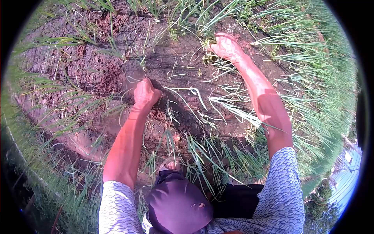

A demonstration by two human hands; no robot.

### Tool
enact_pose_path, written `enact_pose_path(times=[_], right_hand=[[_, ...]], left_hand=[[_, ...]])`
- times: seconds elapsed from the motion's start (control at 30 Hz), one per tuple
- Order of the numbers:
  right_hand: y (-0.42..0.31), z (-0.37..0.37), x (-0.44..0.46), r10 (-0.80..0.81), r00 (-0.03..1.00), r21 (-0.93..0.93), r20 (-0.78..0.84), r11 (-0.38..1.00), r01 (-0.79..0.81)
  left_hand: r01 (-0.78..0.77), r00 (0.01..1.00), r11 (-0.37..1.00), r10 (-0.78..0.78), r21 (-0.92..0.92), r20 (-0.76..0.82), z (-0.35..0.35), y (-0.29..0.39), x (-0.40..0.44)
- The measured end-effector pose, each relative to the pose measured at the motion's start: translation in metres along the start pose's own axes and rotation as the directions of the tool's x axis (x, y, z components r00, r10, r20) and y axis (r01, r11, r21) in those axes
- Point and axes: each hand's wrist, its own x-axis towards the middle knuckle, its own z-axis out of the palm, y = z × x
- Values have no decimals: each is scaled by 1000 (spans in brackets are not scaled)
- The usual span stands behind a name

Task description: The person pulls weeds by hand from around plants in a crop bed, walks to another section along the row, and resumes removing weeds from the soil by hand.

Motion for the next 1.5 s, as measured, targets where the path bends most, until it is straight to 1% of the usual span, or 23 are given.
enact_pose_path(times=[0.1, 0.27, 0.3, 0.37, 0.43, 0.5, 0.57, 0.63, 0.67, 0.73, 0.83, 0.87, 0.9, 1.0, 1.07, 1.17, 1.2, 1.23, 1.3, 1.33, 1.4, 1.47, 1.5], right_hand=[[-24, 13, -3, 5, 981, 9, -195, 1000, -3], [2, 24, 11, -35, 999, 121, -40, 992, 39], [10, 25, 15, 124, 991, 143, 39, 981, -129], [29, 22, 18, -49, 979, 59, -199, 996, 62], [35, 28, 32, 321, 870, 396, -373, 904, -163], [6, 3, 38, 320, 893, 208, -316, 942, -263], [7, 20, 51, 39, 941, -158, -337, 983, -98], [-6, 17, 58, 295, 944, -47, -148, 951, -304], [-20, 3, 57, 341, 940, -195, -21, 921, -338], [1, 13, 50, -27, 995, -312, -99, 950, -5], [13, 2, 16, -125, 991, 223, -57, 965, 135], [-28, -16, 2, 353, 906, 612, 235, 670, -420], [-29, -4, -5, 343, 885, 705, 314, 540, -459], [-68, 18, -13, 122, 990, 653, 74, 744, -140], [-99, 12, 3, 334, 938, 461, -95, 850, -256], [-80, 61, 55, 309, 859, 522, -408, 851, -58], [-89, 51, 59, 498, 848, 925, -181, 379, -25], [-98, 40, 62, 517, 848, 971, 115, -240, 14], [-76, 57, 79, 373, 928, 1000, 9, 15, -16], [-96, 28, 76, 510, 860, 945, 22, 270, -184], [-101, 18, 80, 490, 852, 408, -183, 826, -388], [-82, 31, 93, 404, 909, 582, -106, 766, -273], [-78, 29, 93, 425, 902, 360, -68, 854, -375]], left_hand=[[-4, 1000, 1000, 4, -13, -9, 2, -3, 2], [-4, 1000, 1000, 4, -10, -1, 1, -2, 2], [-5, 1000, 1000, 5, -2, -4, 3, -3, 3], [4, 1000, 1000, -4, -9, -12, 4, -5, 3], [-3, 1000, 1000, 3, -19, -9, 5, -4, 2], [-3, 1000, 1000, 3, -22, -16, 3, -5, 2], [-7, 1000, 1000, 7, -18, -14, 2, -3, 1], [0, 1000, 1000, 0, -21, -2, -1, 0, 0], [4, 1000, 1000, -4, -28, 4, -3, 0, -2], [9, 1000, 999, -9, -34, 11, -5, 2, -2], [10, 1000, 1000, -10, -23, 7, -1, -1, 1], [11, 1000, 1000, -11, -8, -16, -1, 0, 0], [14, 1000, 1000, -14, -14, -18, -1, -2, 1], [6, 1000, 999, -7, -36, -2, -2, 0, 0], [11, 1000, 1000, -11, -25, -12, 0, -1, 0], [3, 999, 1000, -4, -31, -33, 3, -5, 2], [-5, 999, 999, 4, -37, -40, 4, -5, 2], [1, 1000, 999, -2, -49, -23, 5, -5, 3], [15, 1000, 997, -14, -73, 8, 4, -6, 4], [14, 1000, 998, -14, -69, 6, 3, -6, 4], [10, 1000, 998, -10, -57, 5, 2, -6, 2], [13, 1000, 998, -12, -66, 8, -1, -3, -1], [14, 1000, 997, -13, -73, 10, -3, -2, -2]])
